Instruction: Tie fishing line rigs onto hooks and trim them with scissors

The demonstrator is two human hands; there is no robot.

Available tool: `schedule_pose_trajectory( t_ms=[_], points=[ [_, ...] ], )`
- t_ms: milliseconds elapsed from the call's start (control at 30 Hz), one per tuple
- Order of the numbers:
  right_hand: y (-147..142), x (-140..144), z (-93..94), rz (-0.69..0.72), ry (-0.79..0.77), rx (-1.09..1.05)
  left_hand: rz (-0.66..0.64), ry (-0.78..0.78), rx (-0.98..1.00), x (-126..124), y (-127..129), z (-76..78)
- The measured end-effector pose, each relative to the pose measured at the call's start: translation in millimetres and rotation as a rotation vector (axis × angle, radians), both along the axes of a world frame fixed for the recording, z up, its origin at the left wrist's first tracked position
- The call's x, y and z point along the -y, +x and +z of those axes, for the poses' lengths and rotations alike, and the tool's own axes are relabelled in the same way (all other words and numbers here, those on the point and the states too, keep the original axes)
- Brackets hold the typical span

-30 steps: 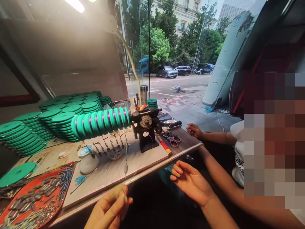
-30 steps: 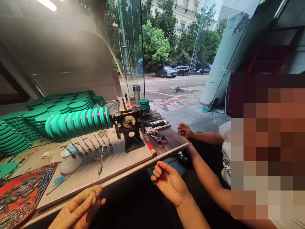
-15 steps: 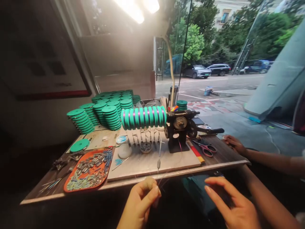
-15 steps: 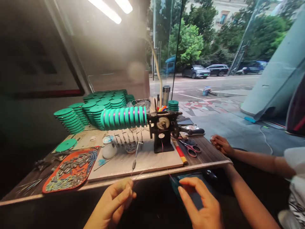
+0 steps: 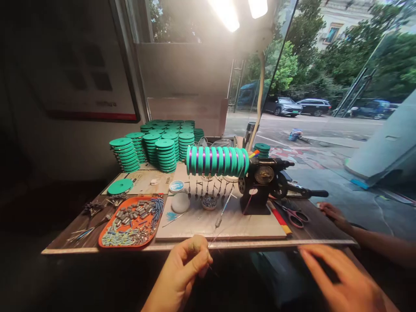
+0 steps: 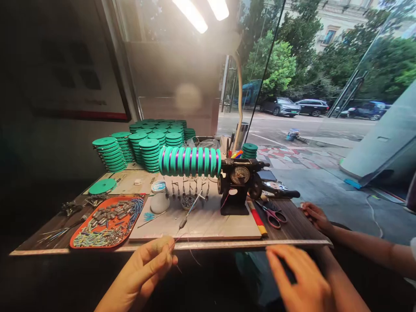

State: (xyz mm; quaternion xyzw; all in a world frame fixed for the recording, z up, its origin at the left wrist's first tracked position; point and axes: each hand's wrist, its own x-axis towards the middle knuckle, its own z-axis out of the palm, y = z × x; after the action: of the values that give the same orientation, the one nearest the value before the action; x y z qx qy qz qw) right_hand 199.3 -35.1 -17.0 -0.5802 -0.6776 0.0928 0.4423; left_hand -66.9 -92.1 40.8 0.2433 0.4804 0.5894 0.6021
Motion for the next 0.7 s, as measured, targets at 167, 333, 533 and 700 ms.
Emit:
schedule_pose_trajectory(
  t_ms=[167,333,533,700],
  points=[
    [30,-68,19.6,-0.041,-0.191,0.179,0.03,-0.036,0.052,2,7,4.0],
    [-5,-80,31.0,0.167,-0.153,0.243,0.014,-0.044,0.072,-1,7,1.0],
    [-110,-30,25.0,0.735,0.021,0.312,-0.207,0.103,-0.064,0,3,-1.6],
    [-216,-8,4.3,0.76,0.25,0.247,-0.155,0.368,-0.477,3,6,24.9]
  ],
)
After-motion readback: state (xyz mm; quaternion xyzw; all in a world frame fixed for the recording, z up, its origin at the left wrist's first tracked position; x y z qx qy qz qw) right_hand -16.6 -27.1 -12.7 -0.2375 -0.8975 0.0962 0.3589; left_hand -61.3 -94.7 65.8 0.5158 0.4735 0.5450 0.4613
